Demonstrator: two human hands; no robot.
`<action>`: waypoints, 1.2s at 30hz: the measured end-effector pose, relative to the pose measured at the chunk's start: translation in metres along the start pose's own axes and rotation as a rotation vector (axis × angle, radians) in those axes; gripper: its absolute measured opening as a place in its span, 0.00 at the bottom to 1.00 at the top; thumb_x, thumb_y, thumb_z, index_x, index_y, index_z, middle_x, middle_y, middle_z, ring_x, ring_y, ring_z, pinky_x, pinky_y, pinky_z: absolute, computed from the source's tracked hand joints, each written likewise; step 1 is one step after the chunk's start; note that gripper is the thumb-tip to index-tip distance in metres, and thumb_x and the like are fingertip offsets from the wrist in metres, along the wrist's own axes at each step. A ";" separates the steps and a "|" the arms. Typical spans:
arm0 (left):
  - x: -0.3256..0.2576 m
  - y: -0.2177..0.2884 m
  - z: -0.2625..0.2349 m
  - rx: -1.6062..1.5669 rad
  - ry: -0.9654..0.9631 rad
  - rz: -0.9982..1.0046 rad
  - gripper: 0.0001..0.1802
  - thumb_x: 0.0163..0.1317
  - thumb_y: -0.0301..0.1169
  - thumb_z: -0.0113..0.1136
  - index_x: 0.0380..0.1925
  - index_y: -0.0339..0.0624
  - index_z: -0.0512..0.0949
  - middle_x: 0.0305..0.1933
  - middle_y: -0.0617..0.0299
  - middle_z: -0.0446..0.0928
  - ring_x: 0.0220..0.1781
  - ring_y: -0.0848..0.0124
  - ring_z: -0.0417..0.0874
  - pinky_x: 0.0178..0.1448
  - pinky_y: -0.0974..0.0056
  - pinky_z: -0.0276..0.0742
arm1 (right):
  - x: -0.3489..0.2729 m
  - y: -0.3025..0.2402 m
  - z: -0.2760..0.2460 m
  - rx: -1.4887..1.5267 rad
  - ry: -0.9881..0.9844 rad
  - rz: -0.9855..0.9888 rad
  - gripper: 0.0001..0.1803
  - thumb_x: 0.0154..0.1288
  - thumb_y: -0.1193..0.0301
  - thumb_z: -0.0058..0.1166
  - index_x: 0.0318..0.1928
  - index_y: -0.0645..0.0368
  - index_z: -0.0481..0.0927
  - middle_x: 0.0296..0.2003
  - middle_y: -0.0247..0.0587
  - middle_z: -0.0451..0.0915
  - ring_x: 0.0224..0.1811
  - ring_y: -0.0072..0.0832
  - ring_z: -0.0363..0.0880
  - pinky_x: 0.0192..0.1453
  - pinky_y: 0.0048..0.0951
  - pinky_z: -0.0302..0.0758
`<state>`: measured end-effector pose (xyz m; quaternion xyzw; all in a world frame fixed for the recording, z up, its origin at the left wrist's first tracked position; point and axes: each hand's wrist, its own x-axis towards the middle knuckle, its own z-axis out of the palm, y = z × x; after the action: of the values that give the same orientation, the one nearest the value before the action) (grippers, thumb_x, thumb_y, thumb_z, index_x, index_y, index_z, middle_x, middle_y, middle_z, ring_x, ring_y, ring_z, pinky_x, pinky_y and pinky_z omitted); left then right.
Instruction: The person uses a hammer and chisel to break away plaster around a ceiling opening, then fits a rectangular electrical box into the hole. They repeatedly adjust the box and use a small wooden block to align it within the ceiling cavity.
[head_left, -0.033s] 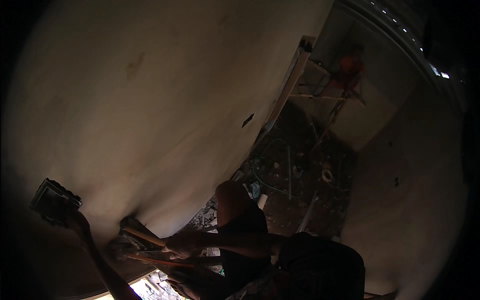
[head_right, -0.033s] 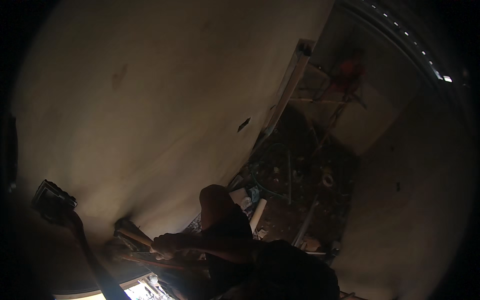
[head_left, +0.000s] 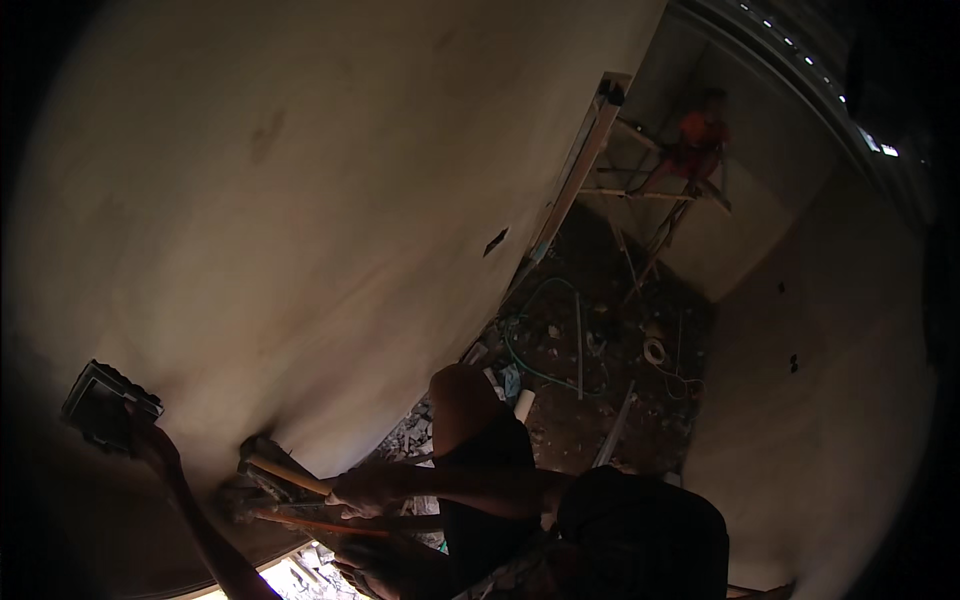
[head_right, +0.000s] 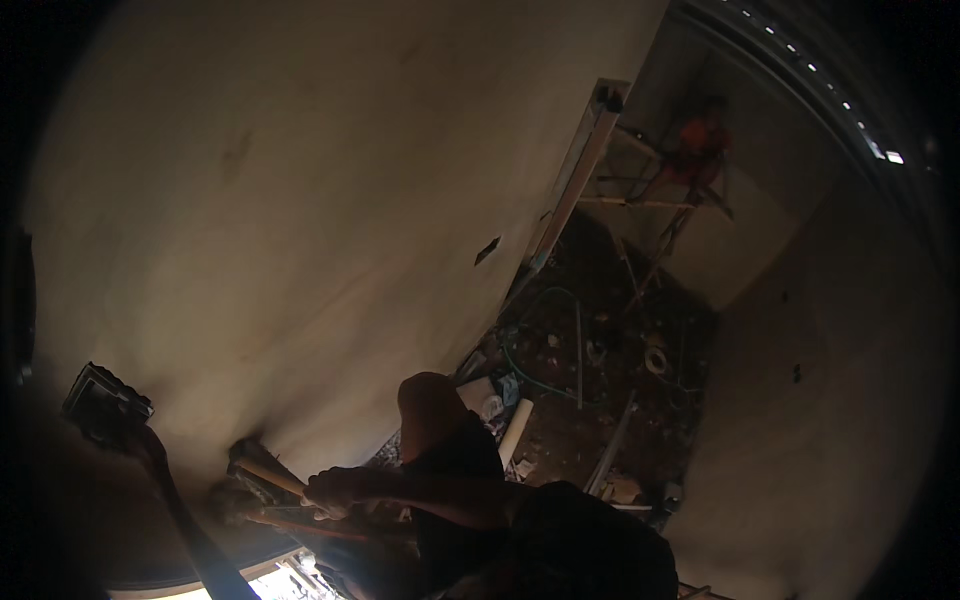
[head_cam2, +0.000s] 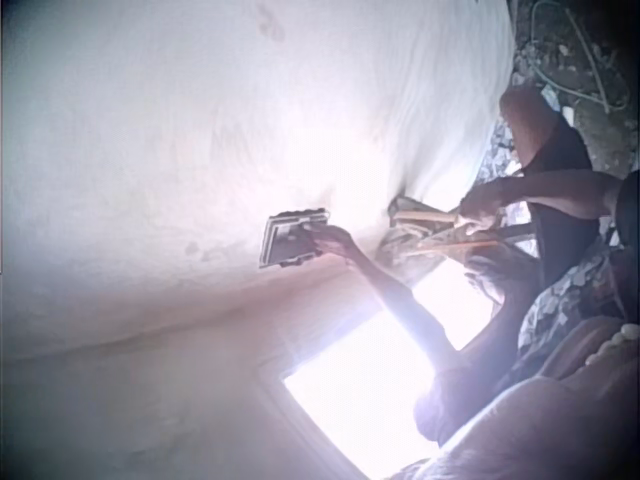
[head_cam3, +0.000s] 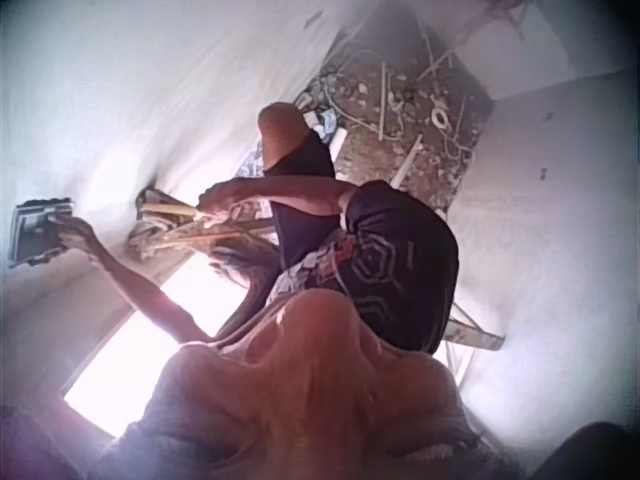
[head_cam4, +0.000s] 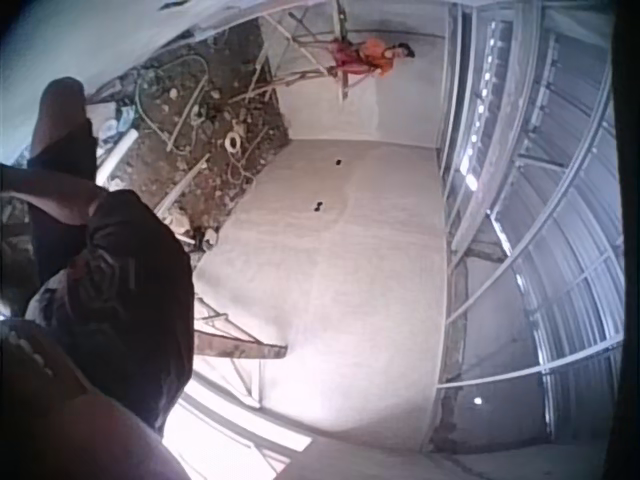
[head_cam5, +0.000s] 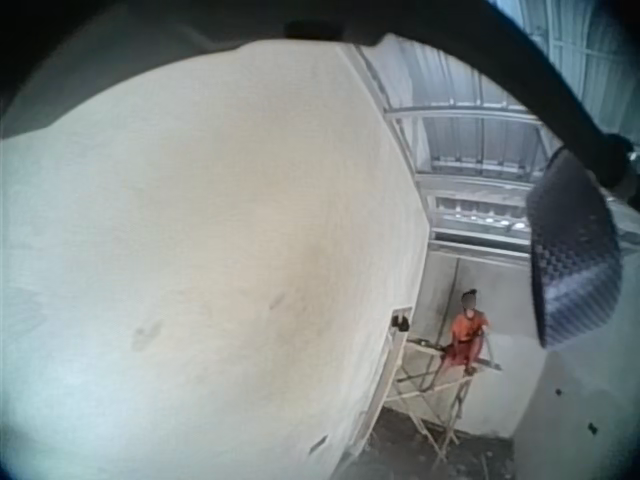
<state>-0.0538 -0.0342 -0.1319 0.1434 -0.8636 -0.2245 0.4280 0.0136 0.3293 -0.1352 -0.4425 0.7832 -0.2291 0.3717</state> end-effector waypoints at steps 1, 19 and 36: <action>0.000 -0.004 -0.002 -0.008 -0.015 -0.010 0.14 0.70 0.37 0.54 0.47 0.41 0.81 0.45 0.54 0.83 0.51 0.57 0.80 0.61 0.41 0.68 | -0.001 0.000 -0.001 0.003 -0.013 0.020 0.19 0.68 0.60 0.61 0.51 0.60 0.81 0.40 0.54 0.84 0.48 0.47 0.85 0.53 0.48 0.80; 0.021 0.039 0.001 0.179 0.177 0.135 0.15 0.68 0.39 0.61 0.51 0.49 0.82 0.49 0.54 0.82 0.54 0.56 0.79 0.56 0.49 0.68 | -0.012 0.028 -0.020 -0.052 0.060 -0.061 0.28 0.73 0.60 0.54 0.67 0.62 0.72 0.35 0.60 0.84 0.38 0.52 0.85 0.49 0.43 0.79; 0.006 0.058 -0.033 0.039 0.193 0.020 0.22 0.67 0.47 0.63 0.58 0.57 0.77 0.58 0.58 0.77 0.61 0.55 0.75 0.66 0.41 0.56 | -0.005 0.037 -0.011 -0.119 -0.046 -0.230 0.31 0.72 0.59 0.55 0.67 0.66 0.71 0.29 0.58 0.84 0.33 0.51 0.85 0.43 0.45 0.79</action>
<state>-0.0345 0.0045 -0.0804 0.1643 -0.8239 -0.1885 0.5086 -0.0126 0.3531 -0.1521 -0.5560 0.7307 -0.2132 0.3339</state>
